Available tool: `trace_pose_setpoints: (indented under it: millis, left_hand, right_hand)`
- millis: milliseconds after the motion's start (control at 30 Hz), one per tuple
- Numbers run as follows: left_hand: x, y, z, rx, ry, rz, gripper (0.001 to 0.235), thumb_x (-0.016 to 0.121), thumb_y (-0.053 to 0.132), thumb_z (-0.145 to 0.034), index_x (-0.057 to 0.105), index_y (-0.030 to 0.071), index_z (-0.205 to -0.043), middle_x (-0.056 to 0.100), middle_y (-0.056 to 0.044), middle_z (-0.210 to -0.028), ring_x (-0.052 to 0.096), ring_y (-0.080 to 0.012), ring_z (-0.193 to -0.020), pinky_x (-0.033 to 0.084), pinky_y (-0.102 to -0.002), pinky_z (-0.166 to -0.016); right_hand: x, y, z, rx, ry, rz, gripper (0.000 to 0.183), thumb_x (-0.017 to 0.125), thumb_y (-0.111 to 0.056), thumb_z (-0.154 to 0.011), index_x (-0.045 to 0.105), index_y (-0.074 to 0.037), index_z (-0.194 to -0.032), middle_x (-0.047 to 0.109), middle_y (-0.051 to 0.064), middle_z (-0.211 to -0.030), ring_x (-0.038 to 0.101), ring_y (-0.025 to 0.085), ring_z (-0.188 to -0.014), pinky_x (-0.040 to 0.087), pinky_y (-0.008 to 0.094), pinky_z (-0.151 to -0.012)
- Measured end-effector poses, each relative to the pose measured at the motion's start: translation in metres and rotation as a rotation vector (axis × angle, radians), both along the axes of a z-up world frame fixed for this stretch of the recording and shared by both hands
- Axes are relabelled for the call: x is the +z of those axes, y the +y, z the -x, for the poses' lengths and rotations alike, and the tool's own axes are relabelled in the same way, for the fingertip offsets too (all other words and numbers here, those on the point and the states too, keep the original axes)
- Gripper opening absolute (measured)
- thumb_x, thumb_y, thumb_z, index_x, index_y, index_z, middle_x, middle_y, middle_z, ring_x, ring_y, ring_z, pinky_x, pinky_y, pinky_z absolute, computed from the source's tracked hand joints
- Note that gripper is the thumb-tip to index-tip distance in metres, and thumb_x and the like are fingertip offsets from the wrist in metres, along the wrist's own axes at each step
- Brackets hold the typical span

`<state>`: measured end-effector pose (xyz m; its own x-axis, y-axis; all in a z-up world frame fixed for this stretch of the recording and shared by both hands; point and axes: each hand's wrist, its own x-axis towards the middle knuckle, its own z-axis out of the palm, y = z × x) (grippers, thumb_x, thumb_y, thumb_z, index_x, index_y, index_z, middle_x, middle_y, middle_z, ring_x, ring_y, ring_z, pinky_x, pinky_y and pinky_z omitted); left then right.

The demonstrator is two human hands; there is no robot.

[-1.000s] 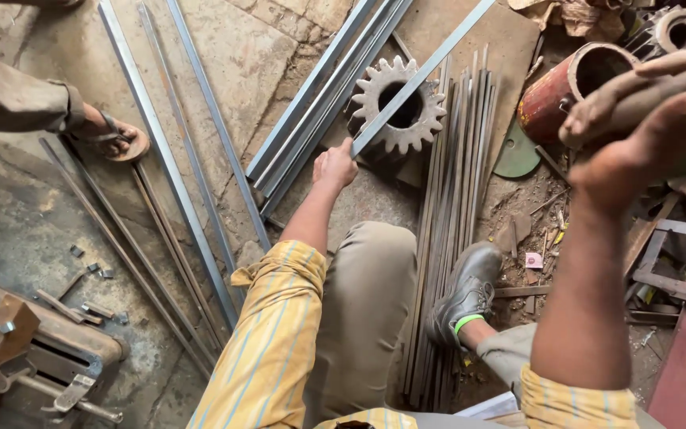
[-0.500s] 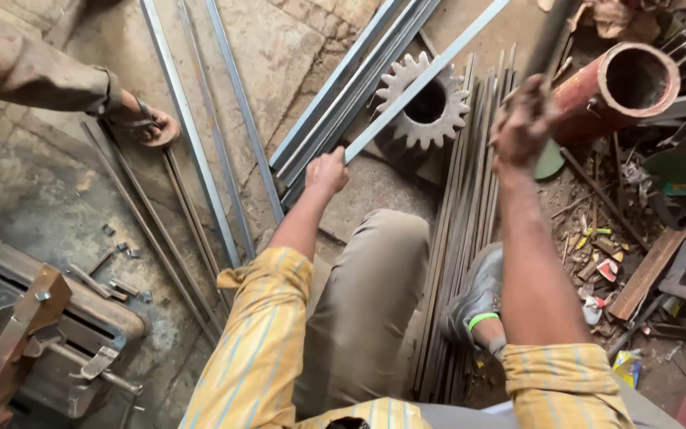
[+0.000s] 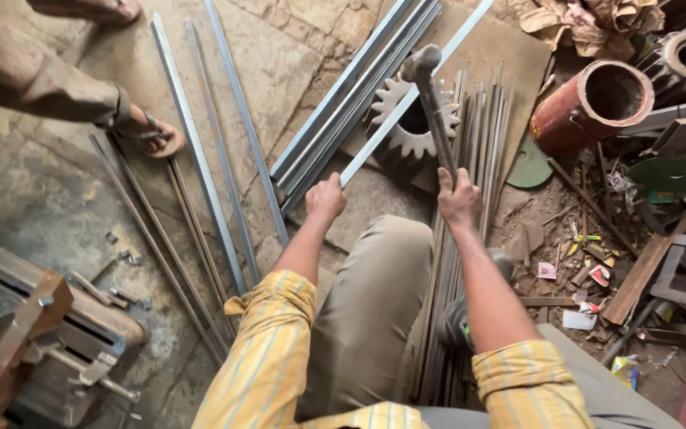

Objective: The person picks up metal rods and organizes them by placing them together with others on the floor, occasionally using a hammer to align them.

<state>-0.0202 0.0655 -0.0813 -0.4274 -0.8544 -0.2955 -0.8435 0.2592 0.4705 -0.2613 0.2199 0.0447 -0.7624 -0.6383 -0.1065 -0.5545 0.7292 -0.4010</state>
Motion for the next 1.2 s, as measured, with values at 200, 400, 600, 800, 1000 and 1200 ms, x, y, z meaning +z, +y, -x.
trace_pose_setpoints:
  millis: [200,400,600,800,1000,1200]
  left_hand:
    - [0.008,0.024,-0.007,0.068,0.016,0.029,0.042,0.079,0.039,-0.077,0.064,0.009,-0.103,0.073,-0.021,-0.095,0.068,-0.0424,-0.096,0.052,-0.052,-0.084]
    - [0.054,0.013,-0.022,0.104,0.370,-0.778,0.060,0.070,0.057,-0.091,0.070,-0.003,-0.099,0.071,-0.018,-0.075,0.072,-0.0290,-0.065,0.058,-0.041,-0.059]
    - [0.143,0.012,0.026,0.112,0.946,-1.262,0.058,0.042,0.048,-0.111,0.066,-0.005,-0.117,0.064,-0.011,-0.066,0.061,-0.0201,-0.053,0.051,-0.033,-0.052]
    - [0.250,0.036,0.102,-0.092,1.471,-1.521,0.047,0.039,0.032,-0.111,0.042,0.001,-0.147,0.070,-0.018,-0.127,0.072,-0.0221,-0.093,0.060,-0.037,-0.084]
    - [0.280,0.052,0.168,-0.360,1.830,-1.711,0.054,0.055,0.024,-0.112,0.036,-0.001,-0.155,0.049,-0.017,-0.159,0.066,-0.0262,-0.126,0.056,-0.048,-0.108]
    - [0.285,0.062,0.190,-0.409,1.986,-1.738,0.054,0.054,0.028,-0.116,0.033,-0.002,-0.155,0.033,-0.016,-0.165,0.056,-0.0271,-0.137,0.051,-0.048,-0.113]
  right_hand:
    - [-0.028,0.045,-0.026,-0.079,-0.051,-0.148,0.056,0.046,-0.063,-0.103,0.067,-0.013,-0.114,0.072,0.027,-0.103,0.067,0.050,-0.101,0.052,0.059,-0.085]
    - [-0.030,0.081,-0.007,-0.168,-0.191,-0.229,0.060,0.044,-0.062,-0.102,0.067,-0.011,-0.122,0.073,0.027,-0.107,0.069,0.048,-0.105,0.054,0.057,-0.090]
    - [-0.017,0.083,0.016,-0.106,-0.165,-0.276,0.059,0.046,-0.061,-0.103,0.068,-0.009,-0.123,0.070,0.031,-0.114,0.065,0.051,-0.111,0.051,0.058,-0.095]
    - [-0.010,0.077,0.003,-0.139,-0.226,-0.246,0.060,0.046,-0.061,-0.102,0.067,-0.009,-0.121,0.070,0.030,-0.116,0.064,0.051,-0.113,0.049,0.057,-0.098]
    - [-0.005,0.076,0.000,-0.136,-0.243,-0.244,0.058,0.046,-0.060,-0.102,0.066,-0.011,-0.123,0.069,0.030,-0.118,0.063,0.051,-0.114,0.048,0.057,-0.099]
    - [-0.004,0.079,-0.004,-0.157,-0.297,-0.277,0.057,0.044,-0.058,-0.103,0.064,-0.010,-0.126,0.070,0.029,-0.118,0.065,0.048,-0.113,0.050,0.056,-0.098]
